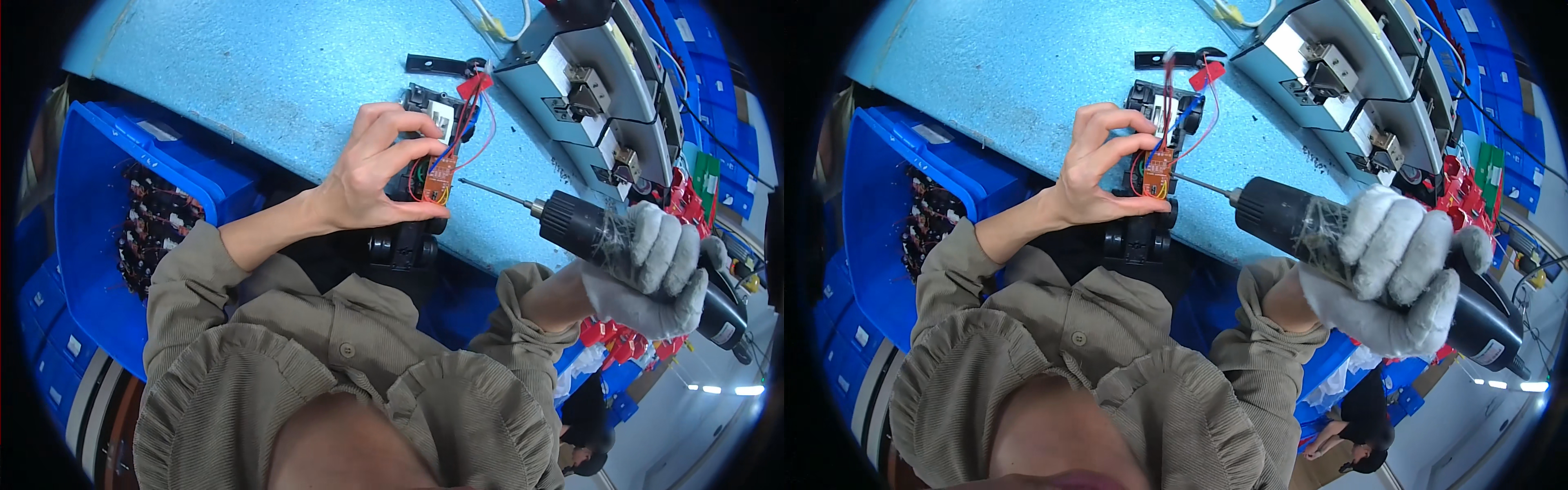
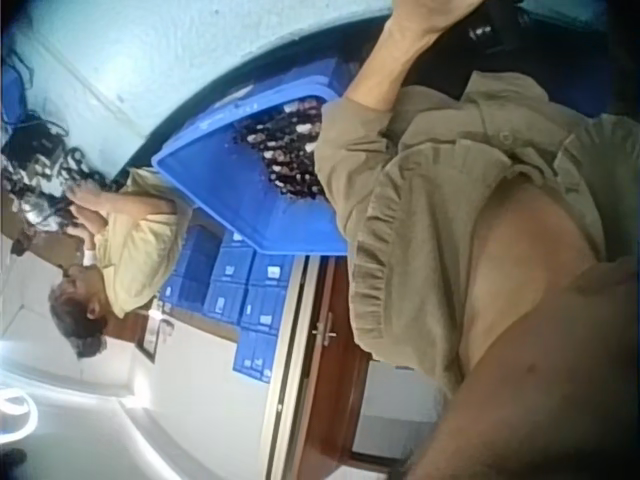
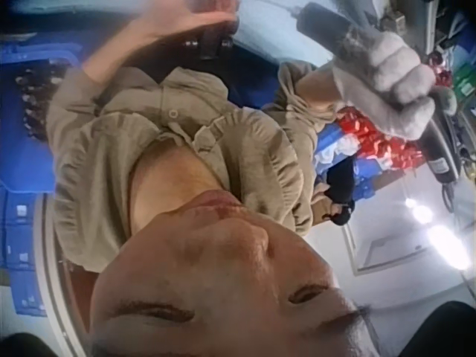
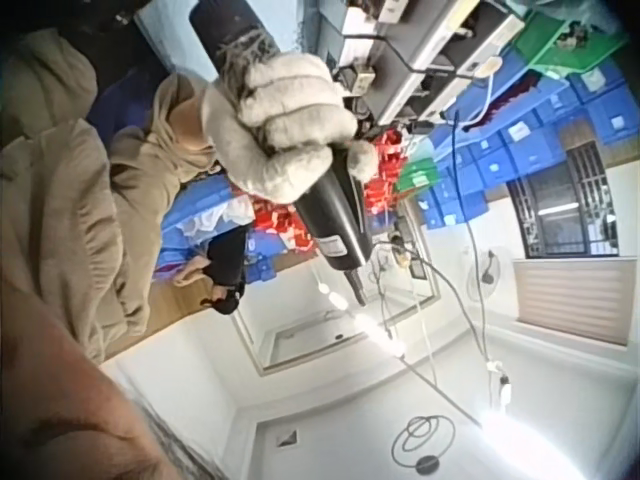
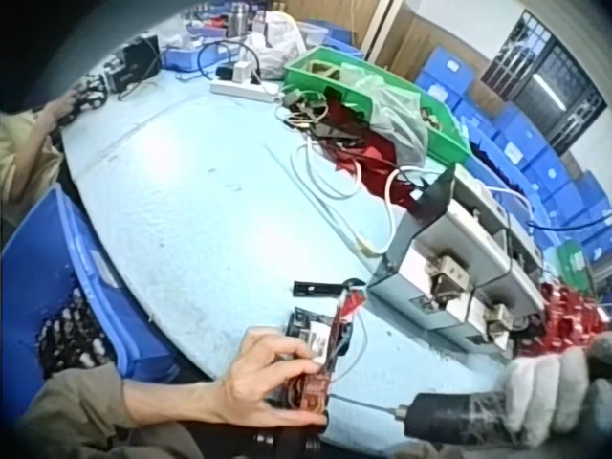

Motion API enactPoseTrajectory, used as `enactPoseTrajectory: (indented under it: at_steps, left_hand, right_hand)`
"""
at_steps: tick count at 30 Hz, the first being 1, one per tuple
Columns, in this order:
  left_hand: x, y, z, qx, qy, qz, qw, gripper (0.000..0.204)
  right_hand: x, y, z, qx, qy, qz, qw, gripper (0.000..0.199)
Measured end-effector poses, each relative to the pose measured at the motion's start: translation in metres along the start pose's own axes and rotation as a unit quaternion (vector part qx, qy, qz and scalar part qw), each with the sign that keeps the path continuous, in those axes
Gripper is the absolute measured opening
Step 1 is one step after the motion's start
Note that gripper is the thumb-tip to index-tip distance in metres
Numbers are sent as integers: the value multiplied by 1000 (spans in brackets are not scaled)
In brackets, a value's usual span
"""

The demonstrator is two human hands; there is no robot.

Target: Assembling electronic components for toys using an electric screwdriver at a factory workbench.

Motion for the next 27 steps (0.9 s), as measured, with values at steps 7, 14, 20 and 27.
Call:
enactPoseTrajectory:
  at_steps: [7, 14, 20, 27]
  left_hand:
    - [1, 0, 1, 17, 3, -10, 1000, 55]
    - [1, -2, 1, -2, -4, -21, 1000, 60]
    - [1, -3, 2, 0, -2, -27, 1000, 60]
    - [0, -3, 2, -1, -6, -25, 1000, 59]
  right_hand:
    - [-6, -4, -17, 22, 46, 2, 999, 30]
    - [-9, -15, -30, 24, 58, -25, 998, 31]
    - [-13, -16, -33, 14, 45, -14, 999, 30]
    - [-15, -10, -29, 16, 35, 17, 999, 30]
Point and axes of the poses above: each hand's wrist, its own y-axis towards the middle knuckle, its own x-axis out of the back of the hand, z = x × y, the point moved 4 cm from there along y, towards the middle knuckle, and after that the axes turned 14 degrees about x, right-handed, at the moved point
